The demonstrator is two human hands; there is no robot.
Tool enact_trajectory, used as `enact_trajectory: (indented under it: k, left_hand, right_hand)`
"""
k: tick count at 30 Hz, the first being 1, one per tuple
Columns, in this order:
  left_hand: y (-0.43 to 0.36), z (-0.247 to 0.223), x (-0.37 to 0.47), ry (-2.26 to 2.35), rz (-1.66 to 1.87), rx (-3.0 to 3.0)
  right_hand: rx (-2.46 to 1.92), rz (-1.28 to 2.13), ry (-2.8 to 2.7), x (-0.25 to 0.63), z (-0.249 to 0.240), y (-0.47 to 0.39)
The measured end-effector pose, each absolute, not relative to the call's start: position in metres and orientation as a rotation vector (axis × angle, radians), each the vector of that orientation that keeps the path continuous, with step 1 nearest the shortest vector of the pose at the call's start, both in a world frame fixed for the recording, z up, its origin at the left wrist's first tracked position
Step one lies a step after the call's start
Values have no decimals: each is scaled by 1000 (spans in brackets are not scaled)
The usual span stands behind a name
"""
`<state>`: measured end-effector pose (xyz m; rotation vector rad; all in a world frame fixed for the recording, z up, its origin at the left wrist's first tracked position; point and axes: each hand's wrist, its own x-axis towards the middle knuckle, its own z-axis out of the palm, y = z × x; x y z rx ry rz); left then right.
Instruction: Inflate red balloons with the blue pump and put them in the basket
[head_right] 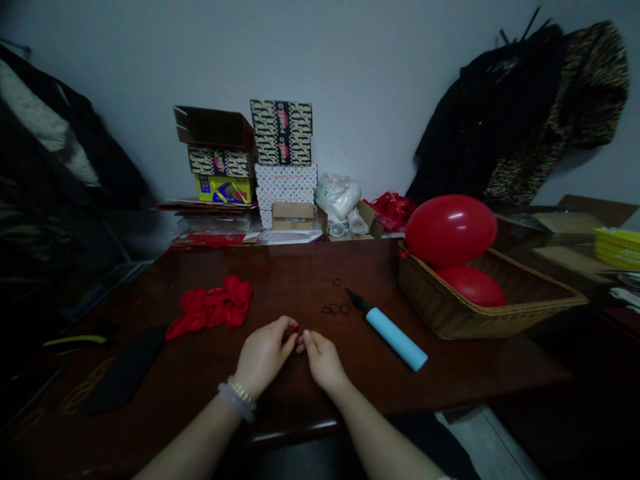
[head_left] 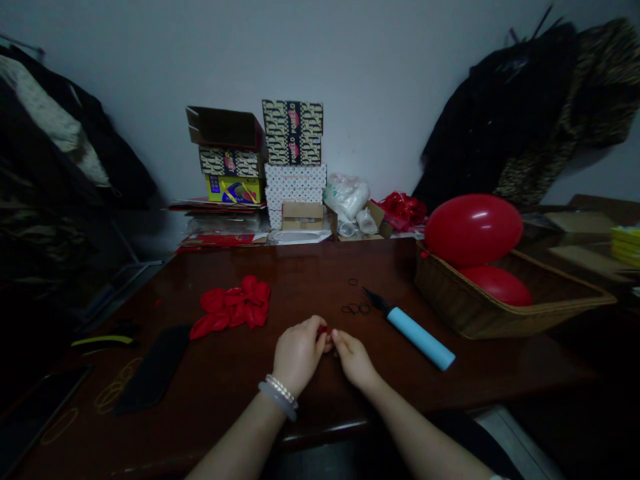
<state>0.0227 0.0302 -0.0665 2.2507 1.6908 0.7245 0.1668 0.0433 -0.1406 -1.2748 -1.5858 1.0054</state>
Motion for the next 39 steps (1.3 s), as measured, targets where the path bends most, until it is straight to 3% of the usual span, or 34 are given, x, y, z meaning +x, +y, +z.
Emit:
enact_trajectory:
  k: [7,14,21,25,33,39]
  left_hand:
    - [18,-87,42,1502,887,2076]
    - [16,-94,39,1436,1064,1966]
    - [19,-105,36,1390,978,1376]
    - [16,-103,46,989,961,957]
    - [28,-94,44,712,1231,428]
    - [42,-90,26,741,1373,143]
  right_hand:
    - [-1111,1440,-1140,172,-140,50]
    - [-978,1615,-919,180,-131,49]
    - [-875,1660,-902,178,-121,45]
    - [-805,1705,-978,174,-111,36]
    - [-805,1803,-1139,162,-108,23]
    - [-1174,1494,-1491,162,-113,33]
